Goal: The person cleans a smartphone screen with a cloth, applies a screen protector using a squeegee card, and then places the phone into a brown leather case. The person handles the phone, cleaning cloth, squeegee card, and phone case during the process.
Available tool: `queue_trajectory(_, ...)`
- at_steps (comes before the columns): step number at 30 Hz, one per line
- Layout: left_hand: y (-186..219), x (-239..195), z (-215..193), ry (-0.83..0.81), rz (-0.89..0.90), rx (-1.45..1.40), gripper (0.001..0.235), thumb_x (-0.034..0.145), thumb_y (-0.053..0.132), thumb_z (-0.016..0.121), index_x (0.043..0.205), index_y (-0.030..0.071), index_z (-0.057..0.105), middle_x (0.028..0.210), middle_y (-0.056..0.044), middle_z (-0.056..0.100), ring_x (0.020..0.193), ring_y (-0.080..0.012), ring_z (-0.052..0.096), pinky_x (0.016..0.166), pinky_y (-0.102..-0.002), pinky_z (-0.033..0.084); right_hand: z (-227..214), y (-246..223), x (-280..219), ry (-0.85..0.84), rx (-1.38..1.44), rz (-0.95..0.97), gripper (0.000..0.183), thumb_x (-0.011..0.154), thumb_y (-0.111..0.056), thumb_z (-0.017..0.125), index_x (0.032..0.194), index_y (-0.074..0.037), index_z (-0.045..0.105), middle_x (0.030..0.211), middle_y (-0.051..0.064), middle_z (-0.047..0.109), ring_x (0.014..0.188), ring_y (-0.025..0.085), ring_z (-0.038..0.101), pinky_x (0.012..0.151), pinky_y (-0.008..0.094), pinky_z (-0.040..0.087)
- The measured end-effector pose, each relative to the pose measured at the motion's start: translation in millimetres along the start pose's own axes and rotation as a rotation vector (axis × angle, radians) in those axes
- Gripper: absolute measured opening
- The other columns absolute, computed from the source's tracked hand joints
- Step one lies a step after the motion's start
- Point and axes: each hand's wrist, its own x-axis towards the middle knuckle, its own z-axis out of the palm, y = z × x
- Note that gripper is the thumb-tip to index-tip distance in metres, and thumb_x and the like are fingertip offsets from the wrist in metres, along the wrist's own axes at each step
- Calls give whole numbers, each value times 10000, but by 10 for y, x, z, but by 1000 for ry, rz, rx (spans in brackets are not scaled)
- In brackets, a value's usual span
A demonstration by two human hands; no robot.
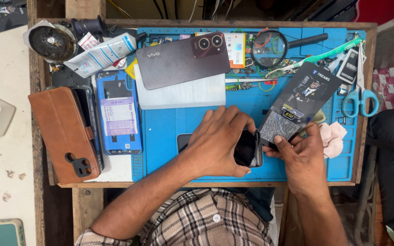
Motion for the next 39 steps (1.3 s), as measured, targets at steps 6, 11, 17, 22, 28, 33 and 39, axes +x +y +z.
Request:
queue_trajectory(6, -5, -1, 3, -2, 2, -5, 728, 460, 341, 913, 1082, 128, 602, 1066, -52, 561, 997, -268, 524, 855, -409, 405, 9, -13, -3, 6, 1, 14, 467, 959, 37, 600, 1363, -28, 378, 1047, 169, 701, 777, 192, 723, 681, 313, 630)
queue_trajectory(11, -18, -5, 9, -1, 10, -13, 728, 464, 349, 909, 1087, 131, 602, 1067, -49, 559, 1003, -257, 527, 839, -404, 398, 6, 6, 0, 3, 1, -11, 469, 961, 38, 597, 1366, -27, 369, 1062, 172, 693, 790, 194, 725, 693, 317, 634)
queue_trajectory(17, -31, -7, 30, -3, 8, 0, 746, 470, 352, 911, 1104, 124, 590, 1063, -52, 545, 1005, -257, 516, 839, -407, 395, 19, 65, -4, 14, 13, -59, 445, 979, 57, 597, 1342, -3, 347, 1089, 176, 692, 838, 197, 731, 708, 332, 653)
queue_trajectory(22, -34, -4, 37, -5, 6, 9, 757, 461, 340, 914, 1105, 124, 580, 1069, -50, 536, 1011, -255, 512, 847, -411, 394, 21, 78, 1, 50, -9, -63, 493, 962, 64, 589, 1381, -15, 341, 1055, 192, 695, 768, 221, 731, 670, 333, 645)
queue_trajectory(28, -39, -6, 40, -13, 2, 5, 757, 456, 321, 911, 1105, 126, 575, 1064, -46, 533, 1009, -251, 510, 847, -408, 394, 18, 73, -14, 53, -2, -68, 463, 973, 60, 587, 1366, -9, 351, 1060, 192, 688, 777, 220, 733, 680, 336, 651)
queue_trajectory(33, -54, -19, 48, 15, 25, -4, 741, 465, 316, 911, 1098, 124, 577, 1072, -40, 532, 1018, -247, 505, 852, -401, 391, 13, 79, -33, 71, 18, -107, 424, 1005, 54, 565, 1370, -8, 358, 1081, 185, 675, 778, 225, 728, 670, 332, 649)
queue_trajectory(39, -52, -4, 79, -10, 15, 63, 771, 435, 308, 936, 1090, 111, 582, 1044, -45, 516, 985, -239, 485, 822, -392, 385, -38, 66, -69, 113, 92, -152, 402, 1033, 45, 562, 1374, -17, 360, 1089, 186, 686, 775, 243, 738, 666, 324, 645)
